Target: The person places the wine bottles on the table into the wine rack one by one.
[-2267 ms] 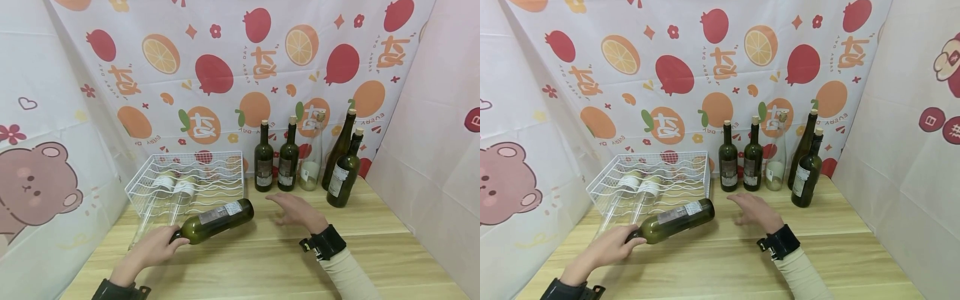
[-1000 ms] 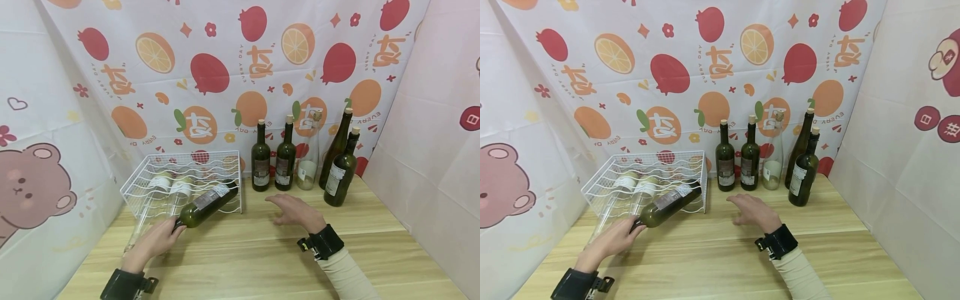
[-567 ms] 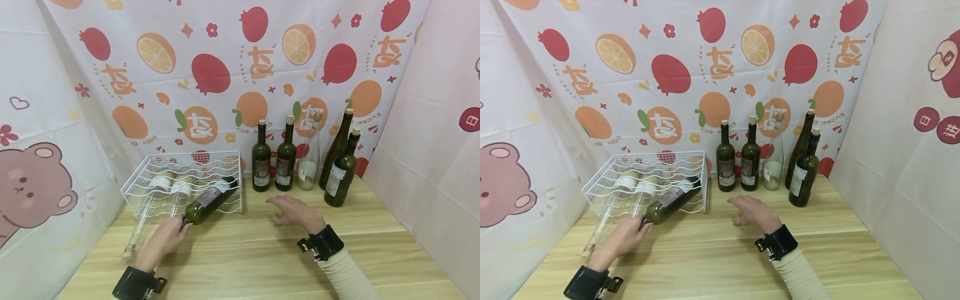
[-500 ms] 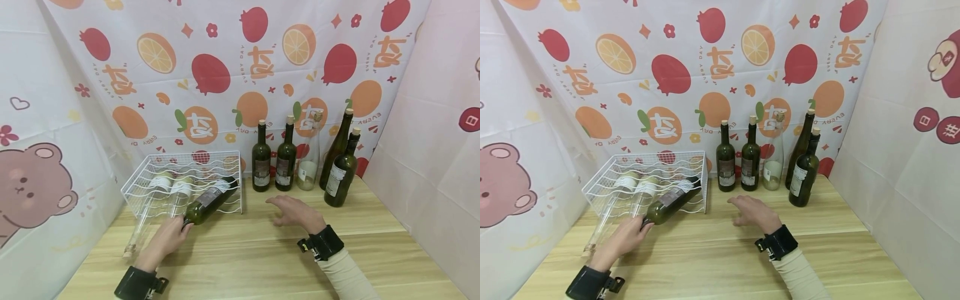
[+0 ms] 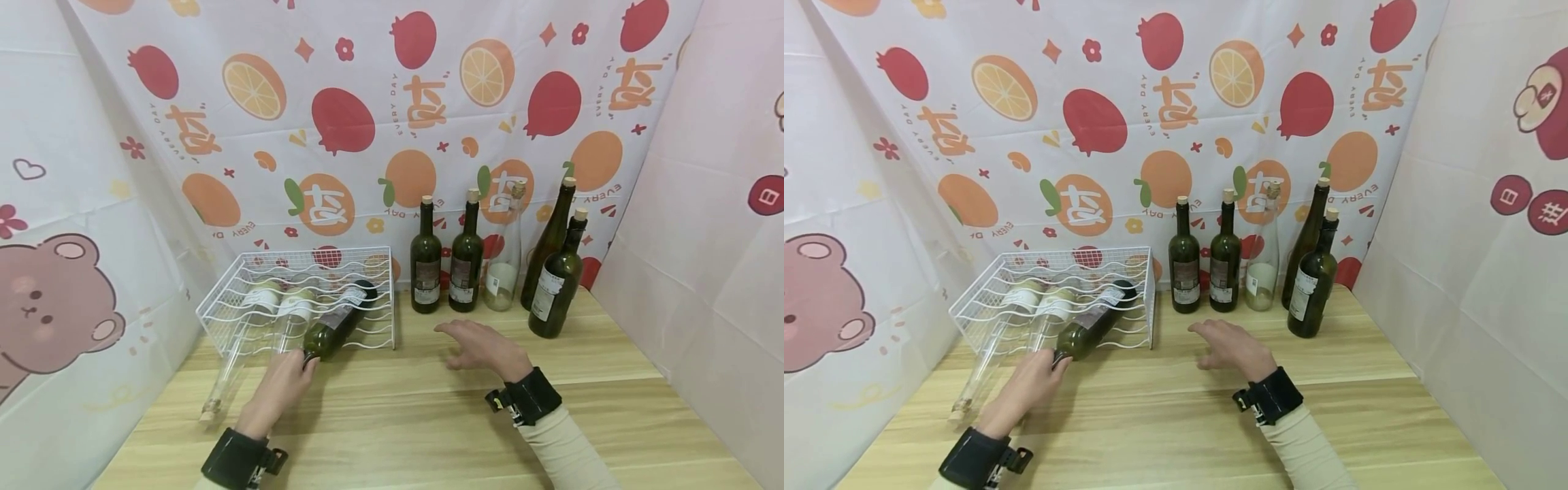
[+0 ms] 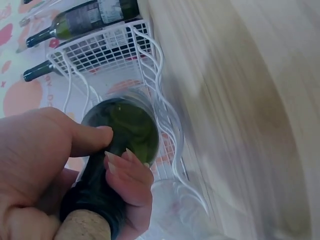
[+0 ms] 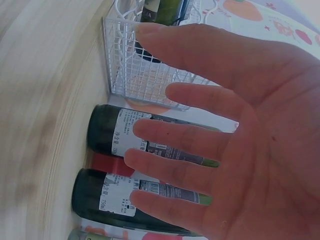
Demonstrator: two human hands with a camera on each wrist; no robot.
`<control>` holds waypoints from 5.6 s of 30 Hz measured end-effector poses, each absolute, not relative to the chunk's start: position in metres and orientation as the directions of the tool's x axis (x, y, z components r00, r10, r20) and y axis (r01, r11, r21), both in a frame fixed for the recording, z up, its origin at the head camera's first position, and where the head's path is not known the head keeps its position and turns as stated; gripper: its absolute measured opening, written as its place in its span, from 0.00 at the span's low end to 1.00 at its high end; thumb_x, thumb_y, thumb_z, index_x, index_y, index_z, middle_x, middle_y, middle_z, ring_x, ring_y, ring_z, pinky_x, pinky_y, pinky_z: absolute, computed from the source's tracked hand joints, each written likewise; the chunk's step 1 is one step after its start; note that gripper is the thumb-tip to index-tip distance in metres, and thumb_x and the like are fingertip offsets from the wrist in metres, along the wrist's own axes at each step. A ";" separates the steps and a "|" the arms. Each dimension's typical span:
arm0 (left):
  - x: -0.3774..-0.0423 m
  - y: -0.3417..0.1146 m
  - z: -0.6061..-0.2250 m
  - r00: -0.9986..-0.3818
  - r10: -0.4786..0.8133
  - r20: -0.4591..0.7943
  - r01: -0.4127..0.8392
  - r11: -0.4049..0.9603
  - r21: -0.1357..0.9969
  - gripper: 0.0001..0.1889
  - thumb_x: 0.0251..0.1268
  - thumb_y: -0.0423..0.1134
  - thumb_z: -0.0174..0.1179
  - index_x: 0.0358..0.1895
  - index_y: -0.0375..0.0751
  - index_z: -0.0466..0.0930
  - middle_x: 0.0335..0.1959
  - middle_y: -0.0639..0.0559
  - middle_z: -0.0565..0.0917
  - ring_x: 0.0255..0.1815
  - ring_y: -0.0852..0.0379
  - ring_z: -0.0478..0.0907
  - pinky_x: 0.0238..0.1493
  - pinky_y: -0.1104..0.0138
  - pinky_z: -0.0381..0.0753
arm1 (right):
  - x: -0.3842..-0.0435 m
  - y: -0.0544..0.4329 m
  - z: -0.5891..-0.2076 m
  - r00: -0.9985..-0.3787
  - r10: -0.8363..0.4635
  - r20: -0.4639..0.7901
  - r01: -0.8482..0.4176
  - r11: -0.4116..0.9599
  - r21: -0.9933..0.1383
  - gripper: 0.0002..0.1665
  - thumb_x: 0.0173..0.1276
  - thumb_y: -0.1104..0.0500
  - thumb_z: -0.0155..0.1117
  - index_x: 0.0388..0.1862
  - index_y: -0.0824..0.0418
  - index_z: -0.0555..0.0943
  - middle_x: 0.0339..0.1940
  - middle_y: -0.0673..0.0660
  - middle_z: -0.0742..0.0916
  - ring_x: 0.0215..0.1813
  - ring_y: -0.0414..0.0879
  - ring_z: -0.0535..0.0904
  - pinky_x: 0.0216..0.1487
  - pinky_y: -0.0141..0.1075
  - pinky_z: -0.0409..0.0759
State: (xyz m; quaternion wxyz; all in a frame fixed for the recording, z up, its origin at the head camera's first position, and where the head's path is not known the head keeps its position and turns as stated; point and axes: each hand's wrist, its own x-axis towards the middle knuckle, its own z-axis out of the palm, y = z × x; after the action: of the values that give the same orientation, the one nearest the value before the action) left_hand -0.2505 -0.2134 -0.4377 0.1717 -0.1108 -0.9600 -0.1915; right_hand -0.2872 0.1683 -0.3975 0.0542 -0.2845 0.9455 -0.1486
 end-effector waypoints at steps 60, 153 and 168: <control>-0.268 -0.173 -0.446 -0.961 -0.004 0.276 0.109 0.912 0.394 0.20 0.72 0.31 0.53 0.17 0.38 0.67 0.20 0.40 0.78 0.22 0.44 0.76 0.27 0.53 0.75 | -0.286 0.170 -0.400 -0.832 -0.553 -0.040 -0.506 0.788 -0.350 0.41 0.65 0.54 0.76 0.74 0.61 0.72 0.69 0.64 0.81 0.70 0.60 0.77 0.70 0.55 0.75; -0.266 -0.170 -0.440 -0.976 0.005 0.220 0.098 0.907 0.411 0.14 0.52 0.29 0.55 0.12 0.43 0.67 0.21 0.41 0.78 0.25 0.46 0.76 0.28 0.55 0.75 | -0.286 0.168 -0.403 -0.827 -0.552 -0.107 -0.474 0.787 -0.396 0.35 0.69 0.54 0.73 0.72 0.60 0.74 0.69 0.65 0.81 0.71 0.61 0.76 0.72 0.55 0.73; -0.261 -0.170 -0.446 -0.965 -0.039 0.261 0.065 0.923 0.379 0.20 0.53 0.34 0.71 0.38 0.23 0.71 0.28 0.31 0.81 0.27 0.36 0.81 0.29 0.48 0.79 | -0.282 0.166 -0.402 -0.838 -0.532 -0.122 -0.452 0.801 -0.392 0.33 0.70 0.53 0.71 0.72 0.59 0.75 0.70 0.63 0.81 0.72 0.61 0.75 0.73 0.57 0.72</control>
State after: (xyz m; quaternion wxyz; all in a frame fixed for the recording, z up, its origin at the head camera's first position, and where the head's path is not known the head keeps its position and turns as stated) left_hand -0.2608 -0.1699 -0.4456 0.1329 -0.0066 -0.9715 -0.1962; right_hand -0.2824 0.1663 -0.4015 0.1138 -0.2611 0.9422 -0.1765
